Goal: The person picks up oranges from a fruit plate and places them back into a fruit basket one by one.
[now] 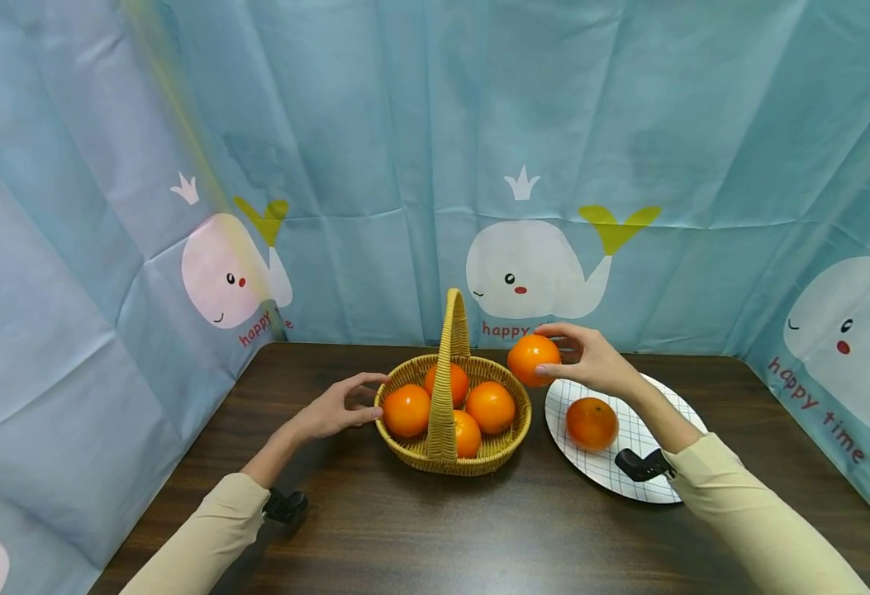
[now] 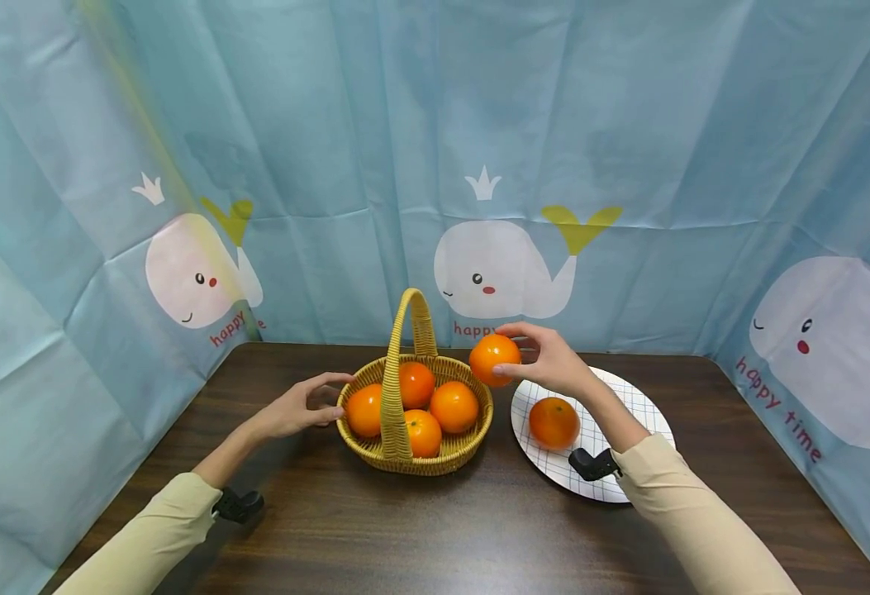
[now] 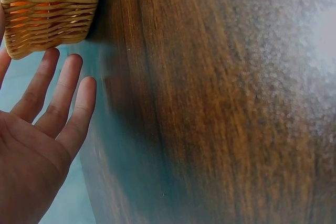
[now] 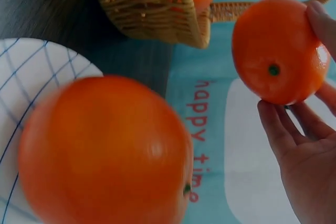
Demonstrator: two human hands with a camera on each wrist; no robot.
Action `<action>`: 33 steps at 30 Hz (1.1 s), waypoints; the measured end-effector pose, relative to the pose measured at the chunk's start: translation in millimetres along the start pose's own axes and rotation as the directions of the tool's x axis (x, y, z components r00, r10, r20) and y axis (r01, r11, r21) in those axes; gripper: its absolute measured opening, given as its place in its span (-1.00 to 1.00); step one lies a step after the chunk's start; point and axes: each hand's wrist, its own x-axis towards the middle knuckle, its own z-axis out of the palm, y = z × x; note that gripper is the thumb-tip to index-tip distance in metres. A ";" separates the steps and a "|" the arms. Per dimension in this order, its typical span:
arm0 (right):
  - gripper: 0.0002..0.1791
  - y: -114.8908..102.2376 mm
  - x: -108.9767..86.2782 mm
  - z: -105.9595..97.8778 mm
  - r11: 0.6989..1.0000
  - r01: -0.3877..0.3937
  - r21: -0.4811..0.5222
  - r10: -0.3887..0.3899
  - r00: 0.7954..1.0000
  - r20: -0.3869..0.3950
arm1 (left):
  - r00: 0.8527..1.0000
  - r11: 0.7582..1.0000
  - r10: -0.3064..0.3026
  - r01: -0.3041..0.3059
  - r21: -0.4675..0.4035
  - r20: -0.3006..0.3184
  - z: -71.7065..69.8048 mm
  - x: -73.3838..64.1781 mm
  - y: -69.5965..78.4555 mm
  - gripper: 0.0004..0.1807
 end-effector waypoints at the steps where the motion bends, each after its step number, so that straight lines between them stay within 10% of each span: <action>1: -0.37 0.3 2.5 2.6 1.000 0.006 0.009 -0.006 1.000 -0.003 | 1.000 1.000 0.000 0.000 -0.001 0.000 0.0 0.2 -0.3 -0.38; 33: -0.33 19.7 42.0 62.2 0.992 0.020 0.124 -0.017 1.000 -0.025 | 1.000 1.000 0.003 -0.003 0.004 0.012 -0.1 1.3 0.4 -0.39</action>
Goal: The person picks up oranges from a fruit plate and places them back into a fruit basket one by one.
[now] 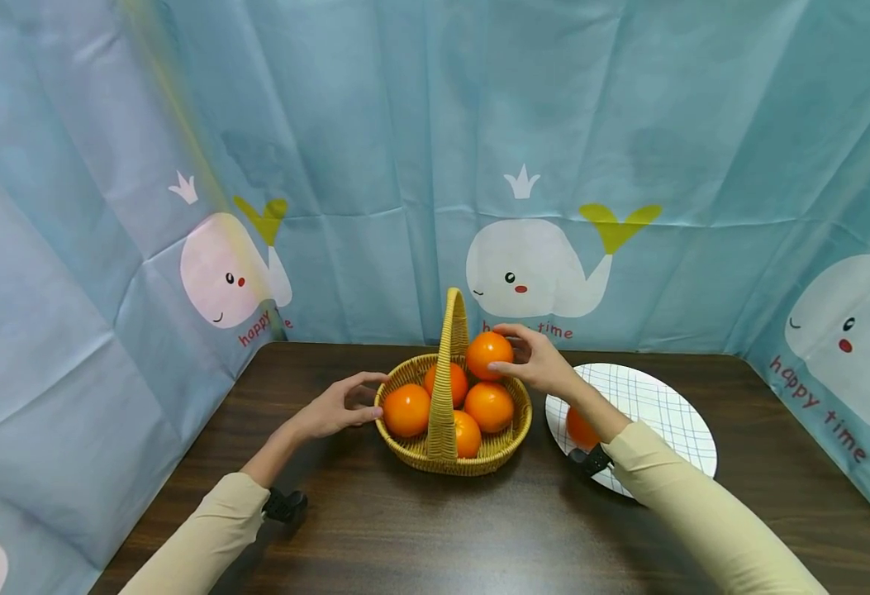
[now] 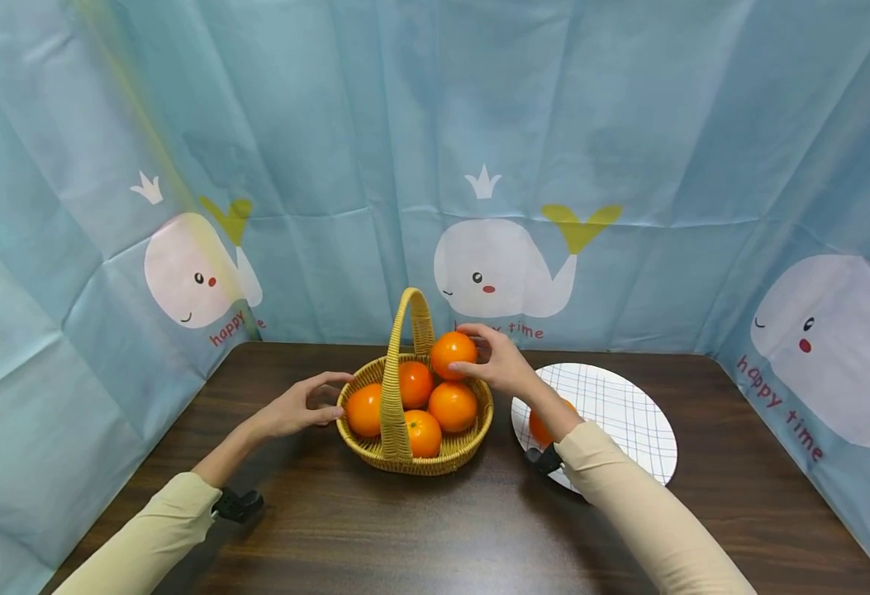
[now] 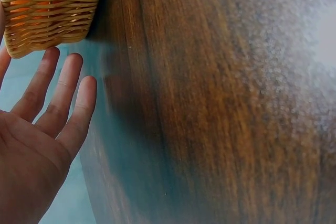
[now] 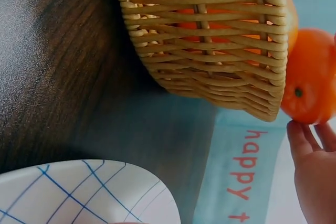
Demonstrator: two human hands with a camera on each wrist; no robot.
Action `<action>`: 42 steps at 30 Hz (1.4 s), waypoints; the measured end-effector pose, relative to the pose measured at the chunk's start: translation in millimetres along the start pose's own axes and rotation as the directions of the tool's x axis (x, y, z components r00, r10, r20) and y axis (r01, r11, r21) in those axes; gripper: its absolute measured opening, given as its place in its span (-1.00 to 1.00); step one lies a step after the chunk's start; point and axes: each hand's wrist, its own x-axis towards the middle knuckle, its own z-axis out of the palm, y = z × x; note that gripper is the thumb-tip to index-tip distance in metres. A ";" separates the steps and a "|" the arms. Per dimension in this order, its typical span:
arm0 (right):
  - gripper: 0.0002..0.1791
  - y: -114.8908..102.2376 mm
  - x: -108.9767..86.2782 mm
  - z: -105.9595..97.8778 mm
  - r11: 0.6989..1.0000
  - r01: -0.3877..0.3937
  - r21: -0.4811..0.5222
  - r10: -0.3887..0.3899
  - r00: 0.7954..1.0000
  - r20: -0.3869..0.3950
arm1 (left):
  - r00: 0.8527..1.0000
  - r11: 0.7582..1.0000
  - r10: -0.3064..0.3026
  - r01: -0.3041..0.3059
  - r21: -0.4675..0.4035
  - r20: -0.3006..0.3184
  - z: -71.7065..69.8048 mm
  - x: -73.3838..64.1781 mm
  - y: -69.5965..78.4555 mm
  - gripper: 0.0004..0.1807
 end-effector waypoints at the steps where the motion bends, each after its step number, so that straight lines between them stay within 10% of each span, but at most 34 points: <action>1: -0.32 -0.5 -0.1 -0.9 1.000 -0.002 -0.001 0.002 1.000 0.003 | 1.000 1.000 -0.001 0.001 0.001 0.000 -0.1 0.1 0.3 -0.38; 29: -0.71 -13.1 -78.2 -89.6 0.979 -0.067 -0.193 0.054 0.996 -0.072 | 1.000 1.000 -0.001 0.001 -0.016 0.008 -0.3 0.9 0.1 -0.39; 42: -0.54 -3.8 -118.9 -103.3 0.968 -0.080 -0.238 0.090 0.995 0.034 | 1.000 0.999 -0.007 0.008 -0.034 0.009 -0.1 0.8 0.7 -0.38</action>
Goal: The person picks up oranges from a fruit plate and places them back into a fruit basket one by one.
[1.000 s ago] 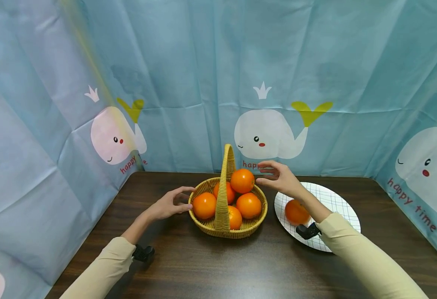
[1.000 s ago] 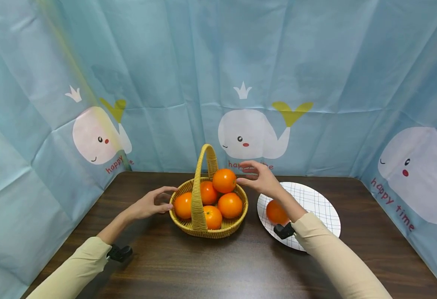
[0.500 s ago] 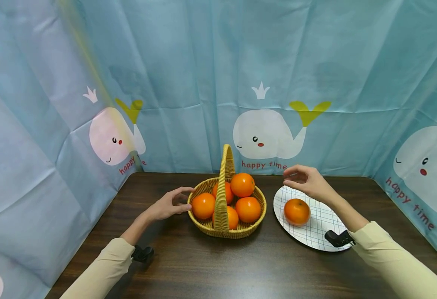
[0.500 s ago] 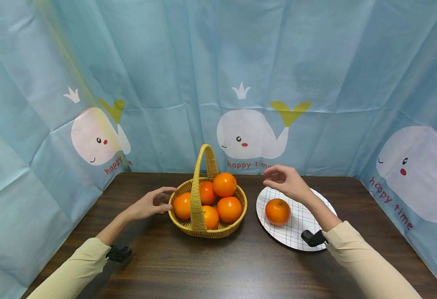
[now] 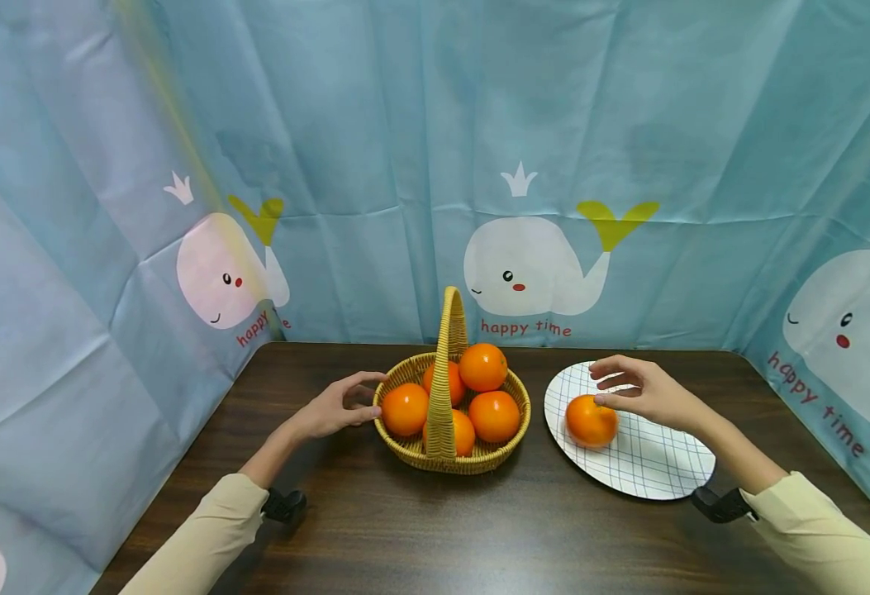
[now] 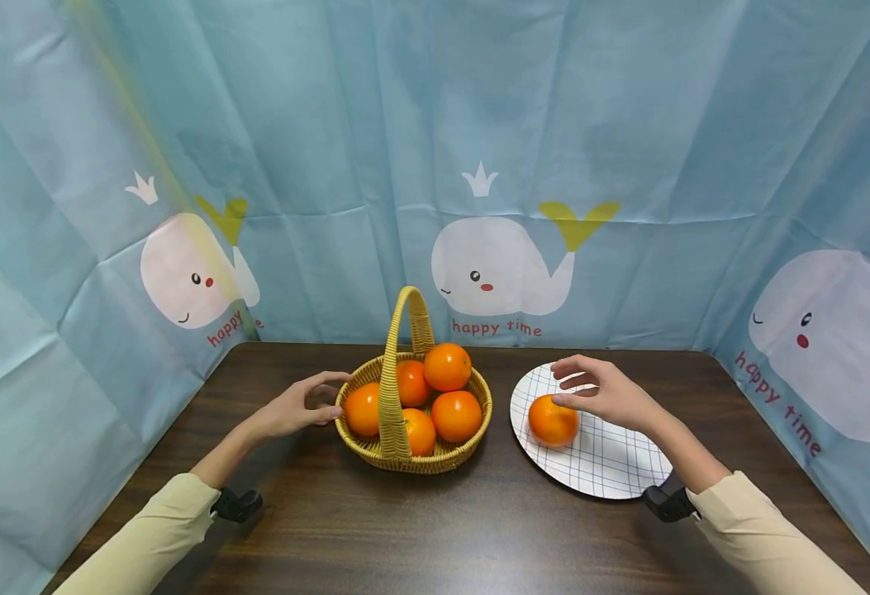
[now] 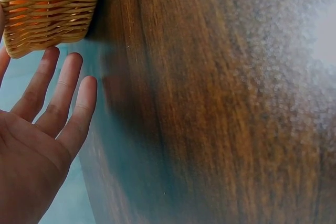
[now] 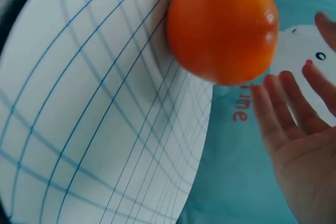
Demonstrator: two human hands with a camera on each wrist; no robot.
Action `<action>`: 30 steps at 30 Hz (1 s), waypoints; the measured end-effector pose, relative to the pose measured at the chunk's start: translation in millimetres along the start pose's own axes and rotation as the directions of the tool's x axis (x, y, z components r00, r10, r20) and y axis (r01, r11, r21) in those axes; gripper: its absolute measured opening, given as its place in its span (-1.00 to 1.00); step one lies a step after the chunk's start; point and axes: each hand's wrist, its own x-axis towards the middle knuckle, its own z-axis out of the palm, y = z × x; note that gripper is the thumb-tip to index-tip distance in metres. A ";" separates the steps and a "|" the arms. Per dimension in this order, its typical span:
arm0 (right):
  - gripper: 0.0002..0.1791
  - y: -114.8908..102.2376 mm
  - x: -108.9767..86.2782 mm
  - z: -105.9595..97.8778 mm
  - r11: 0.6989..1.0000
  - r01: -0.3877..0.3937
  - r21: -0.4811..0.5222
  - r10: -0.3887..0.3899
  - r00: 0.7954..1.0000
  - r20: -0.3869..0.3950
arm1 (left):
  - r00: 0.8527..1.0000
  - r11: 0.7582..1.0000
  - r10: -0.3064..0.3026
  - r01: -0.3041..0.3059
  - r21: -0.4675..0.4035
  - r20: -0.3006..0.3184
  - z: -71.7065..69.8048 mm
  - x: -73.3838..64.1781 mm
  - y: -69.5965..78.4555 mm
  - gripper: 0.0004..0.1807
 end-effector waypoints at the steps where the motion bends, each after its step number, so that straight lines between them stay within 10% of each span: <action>1: -0.51 -0.1 -2.2 0.2 1.000 0.000 0.004 0.000 1.000 0.015 | 1.000 1.000 -0.001 0.001 -0.002 -0.001 0.0 0.0 -0.2 -0.38; 15: -0.07 0.5 -19.4 14.4 0.998 -0.044 -0.043 0.048 0.993 0.112 | 1.000 1.000 -0.012 0.012 -0.010 0.003 0.7 -0.7 -3.2 -0.39; 30: -0.40 5.1 -16.0 16.4 0.999 0.029 -0.020 -0.025 0.984 0.179 | 1.000 1.000 0.006 -0.006 0.001 -0.007 1.2 -0.2 -0.6 -0.39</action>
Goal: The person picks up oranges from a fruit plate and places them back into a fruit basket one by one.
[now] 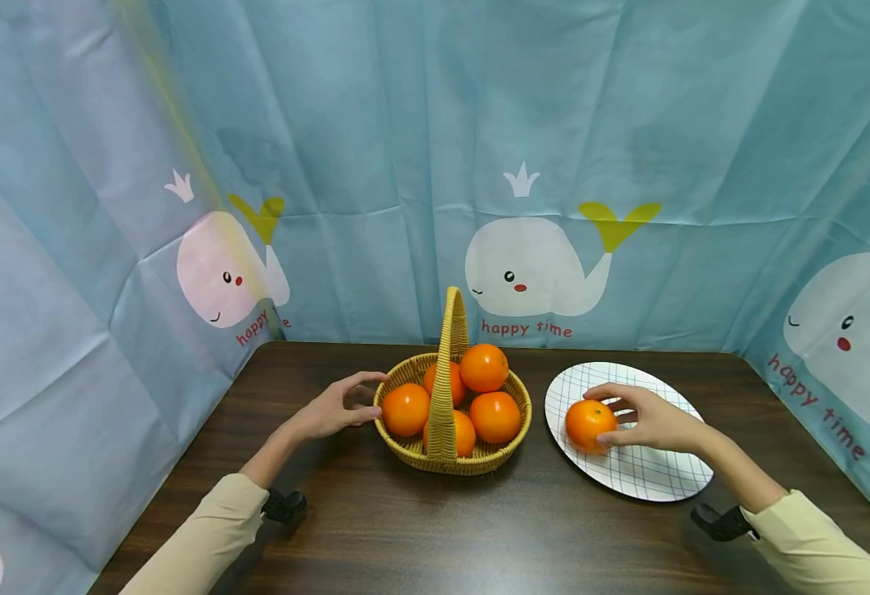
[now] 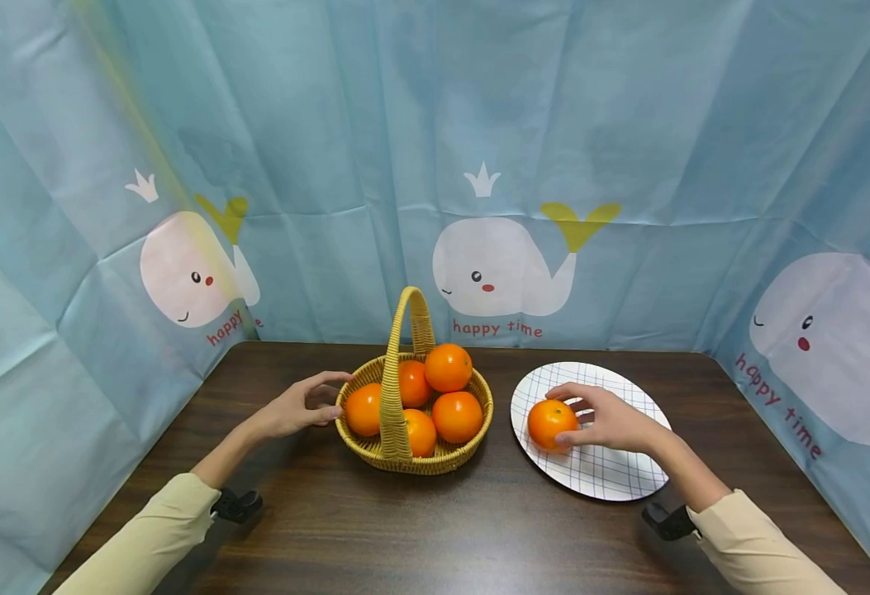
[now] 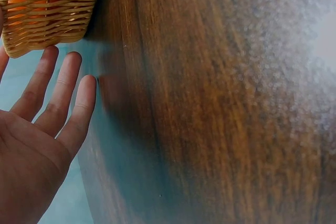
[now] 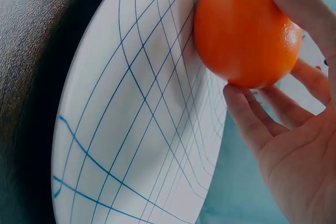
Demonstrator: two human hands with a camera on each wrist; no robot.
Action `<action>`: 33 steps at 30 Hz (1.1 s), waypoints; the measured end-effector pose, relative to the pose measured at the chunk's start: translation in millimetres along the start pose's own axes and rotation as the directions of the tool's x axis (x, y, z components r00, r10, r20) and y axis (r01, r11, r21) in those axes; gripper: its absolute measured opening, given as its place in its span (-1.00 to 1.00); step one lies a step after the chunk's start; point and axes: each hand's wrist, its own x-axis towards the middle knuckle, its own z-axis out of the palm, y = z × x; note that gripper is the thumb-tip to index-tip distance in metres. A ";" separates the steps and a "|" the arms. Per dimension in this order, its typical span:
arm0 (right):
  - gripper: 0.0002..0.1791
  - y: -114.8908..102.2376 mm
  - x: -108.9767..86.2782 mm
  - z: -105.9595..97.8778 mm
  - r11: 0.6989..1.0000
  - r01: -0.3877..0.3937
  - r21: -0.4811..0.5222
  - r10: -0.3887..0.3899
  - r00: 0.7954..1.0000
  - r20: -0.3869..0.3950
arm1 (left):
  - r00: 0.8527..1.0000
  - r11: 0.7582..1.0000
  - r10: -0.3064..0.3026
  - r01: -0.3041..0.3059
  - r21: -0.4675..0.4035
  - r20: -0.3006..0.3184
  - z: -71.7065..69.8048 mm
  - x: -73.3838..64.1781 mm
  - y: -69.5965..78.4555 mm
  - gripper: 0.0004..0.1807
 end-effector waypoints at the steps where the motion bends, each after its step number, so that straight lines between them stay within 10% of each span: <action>1: -0.39 -0.5 -0.2 -0.4 1.000 0.001 -0.003 -0.001 1.000 -0.002 | 1.000 1.000 0.000 0.000 0.001 0.000 0.0 0.1 0.2 -0.39; 33: -0.37 -34.8 27.2 -17.8 0.992 0.115 0.048 -0.110 0.989 -0.098 | 1.000 1.000 -0.011 0.011 -0.015 0.000 -0.1 0.9 -2.3 -0.38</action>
